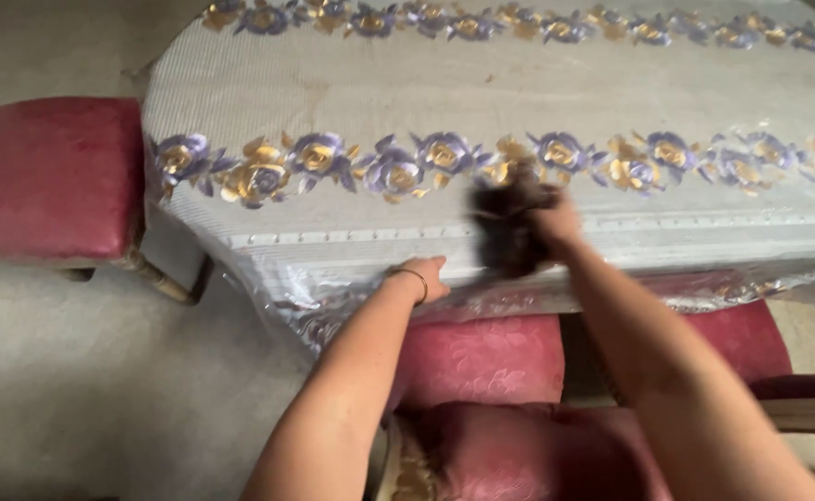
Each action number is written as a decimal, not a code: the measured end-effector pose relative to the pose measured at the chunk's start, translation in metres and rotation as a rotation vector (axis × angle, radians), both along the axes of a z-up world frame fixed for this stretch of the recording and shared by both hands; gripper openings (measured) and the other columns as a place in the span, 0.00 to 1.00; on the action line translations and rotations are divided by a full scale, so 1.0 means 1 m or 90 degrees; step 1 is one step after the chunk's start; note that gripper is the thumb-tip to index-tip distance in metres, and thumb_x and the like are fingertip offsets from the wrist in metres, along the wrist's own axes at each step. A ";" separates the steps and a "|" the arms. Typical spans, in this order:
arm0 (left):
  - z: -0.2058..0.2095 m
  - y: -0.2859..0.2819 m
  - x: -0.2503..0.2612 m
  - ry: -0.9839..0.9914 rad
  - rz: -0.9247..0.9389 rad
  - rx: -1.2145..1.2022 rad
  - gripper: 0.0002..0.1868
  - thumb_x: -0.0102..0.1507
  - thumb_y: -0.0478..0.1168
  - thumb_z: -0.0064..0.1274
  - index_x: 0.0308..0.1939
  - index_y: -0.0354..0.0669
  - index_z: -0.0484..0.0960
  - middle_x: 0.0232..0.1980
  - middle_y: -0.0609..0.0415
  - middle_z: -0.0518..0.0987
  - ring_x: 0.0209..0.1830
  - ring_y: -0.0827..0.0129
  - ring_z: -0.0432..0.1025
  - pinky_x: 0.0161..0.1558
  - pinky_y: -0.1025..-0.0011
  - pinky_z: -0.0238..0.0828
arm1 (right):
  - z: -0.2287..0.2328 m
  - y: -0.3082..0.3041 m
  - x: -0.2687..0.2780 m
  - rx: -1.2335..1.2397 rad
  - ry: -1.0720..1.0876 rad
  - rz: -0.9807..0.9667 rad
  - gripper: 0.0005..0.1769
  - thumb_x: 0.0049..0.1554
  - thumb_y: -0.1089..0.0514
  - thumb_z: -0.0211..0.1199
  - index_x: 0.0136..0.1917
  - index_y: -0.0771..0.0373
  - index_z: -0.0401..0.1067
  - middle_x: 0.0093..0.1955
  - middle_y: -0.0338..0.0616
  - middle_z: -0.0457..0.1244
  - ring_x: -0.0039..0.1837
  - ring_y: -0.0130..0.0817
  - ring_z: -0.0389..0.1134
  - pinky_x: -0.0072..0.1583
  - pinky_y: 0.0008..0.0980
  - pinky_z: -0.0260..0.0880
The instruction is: The person smooths a plastic tablecloth over a dining table, then retrieves a cloth and wipes the table surface. The person moves chairs to access the table and continues wiping the plastic-covered surface.
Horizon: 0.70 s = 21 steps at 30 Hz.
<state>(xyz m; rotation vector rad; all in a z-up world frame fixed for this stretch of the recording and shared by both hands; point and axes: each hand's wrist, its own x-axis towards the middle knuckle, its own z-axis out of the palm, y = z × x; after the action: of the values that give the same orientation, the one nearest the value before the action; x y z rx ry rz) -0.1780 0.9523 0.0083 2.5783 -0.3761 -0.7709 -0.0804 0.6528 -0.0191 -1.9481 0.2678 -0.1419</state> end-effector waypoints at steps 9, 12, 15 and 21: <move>-0.023 0.129 0.024 -0.036 0.304 0.231 0.33 0.70 0.51 0.39 0.79 0.50 0.52 0.83 0.39 0.43 0.79 0.34 0.39 0.71 0.36 0.37 | -0.042 -0.003 -0.034 -0.456 0.171 -0.117 0.32 0.52 0.58 0.64 0.71 0.56 0.69 0.63 0.62 0.66 0.67 0.61 0.65 0.66 0.50 0.66; -0.025 0.170 0.015 -0.089 0.118 0.233 0.39 0.70 0.63 0.39 0.79 0.47 0.54 0.82 0.41 0.50 0.79 0.40 0.51 0.75 0.44 0.42 | -0.024 0.063 -0.023 -0.482 0.214 -0.074 0.30 0.52 0.56 0.62 0.69 0.54 0.71 0.63 0.58 0.67 0.68 0.56 0.66 0.67 0.49 0.65; -0.029 0.202 0.016 -0.134 0.056 0.120 0.36 0.70 0.58 0.40 0.78 0.49 0.57 0.78 0.49 0.62 0.75 0.53 0.62 0.71 0.46 0.57 | -0.002 0.155 -0.016 -0.427 0.231 -0.052 0.32 0.49 0.58 0.63 0.69 0.50 0.71 0.63 0.55 0.68 0.67 0.53 0.69 0.66 0.48 0.68; -0.041 0.224 0.037 -0.090 -0.046 0.111 0.37 0.68 0.42 0.43 0.81 0.49 0.55 0.65 0.46 0.78 0.66 0.53 0.70 0.61 0.54 0.71 | 0.006 0.347 -0.012 -0.561 0.139 0.017 0.22 0.52 0.54 0.66 0.61 0.55 0.73 0.62 0.55 0.64 0.65 0.53 0.66 0.64 0.49 0.67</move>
<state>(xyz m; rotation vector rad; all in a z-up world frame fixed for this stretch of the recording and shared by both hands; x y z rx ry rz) -0.1412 1.1765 -0.0328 2.8062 -0.4659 -0.6748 -0.0927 1.0002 -0.0131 -2.8497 0.3584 -0.0236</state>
